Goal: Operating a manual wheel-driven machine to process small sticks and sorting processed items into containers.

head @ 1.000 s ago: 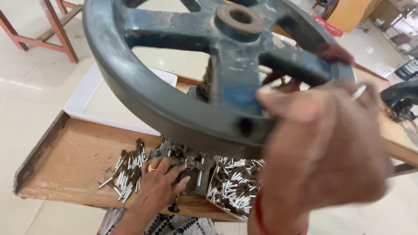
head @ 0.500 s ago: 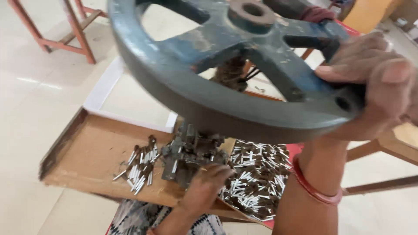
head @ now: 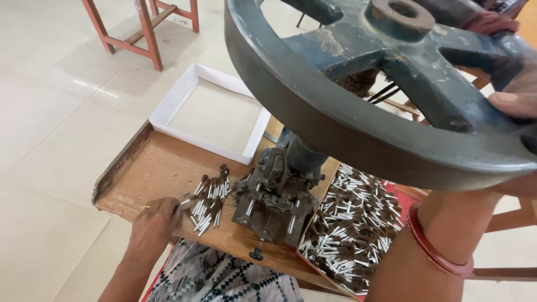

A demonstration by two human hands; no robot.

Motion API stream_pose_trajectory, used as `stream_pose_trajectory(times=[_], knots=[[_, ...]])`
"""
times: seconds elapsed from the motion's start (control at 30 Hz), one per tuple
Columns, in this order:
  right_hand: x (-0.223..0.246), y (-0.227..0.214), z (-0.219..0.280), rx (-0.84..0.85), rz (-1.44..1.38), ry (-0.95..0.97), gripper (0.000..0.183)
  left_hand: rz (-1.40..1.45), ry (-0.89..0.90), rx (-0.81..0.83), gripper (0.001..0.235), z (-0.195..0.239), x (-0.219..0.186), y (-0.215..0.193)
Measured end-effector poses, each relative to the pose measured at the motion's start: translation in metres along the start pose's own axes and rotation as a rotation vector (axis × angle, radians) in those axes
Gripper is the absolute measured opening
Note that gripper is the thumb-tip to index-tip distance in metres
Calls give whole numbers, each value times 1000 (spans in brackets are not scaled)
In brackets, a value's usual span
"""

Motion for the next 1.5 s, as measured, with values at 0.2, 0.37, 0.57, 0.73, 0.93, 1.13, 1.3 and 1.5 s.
stream_pose_trajectory(times=[0.2, 0.37, 0.57, 0.73, 0.93, 1.13, 1.3, 1.5], knots=[[6, -52, -19, 35, 53, -69, 46, 384, -8, -30, 18, -16, -109, 15], [6, -70, -26, 41, 14, -130, 46, 209, 313, -141, 18, -25, -161, 57], [8, -68, -28, -22, -30, -100, 48, 410, 237, 0, 58, -34, -158, 48], [22, -68, -20, -111, -130, 58, 50, 196, 442, -14, 66, -26, -153, 34], [62, -34, -22, -9, 109, 95, 47, 210, 408, 13, 54, -19, -149, 42], [118, 33, -44, 124, 455, 68, 46, 214, 354, -1, 35, -14, -166, 49], [103, -23, -18, 227, 678, 49, 47, 162, 308, -72, 41, -19, -177, 68], [28, -30, -15, -12, 178, 73, 41, 635, 590, 22, 43, 2, -227, 69]])
Point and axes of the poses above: each hand's wrist, its own z-axis away from the middle knuckle, its own y-axis out of the palm, x = y × z, the point moved 1 cm from there along -z, towards the middle knuckle, and after that the axes turned 8 degrees about -x, right-handed, at the moved point
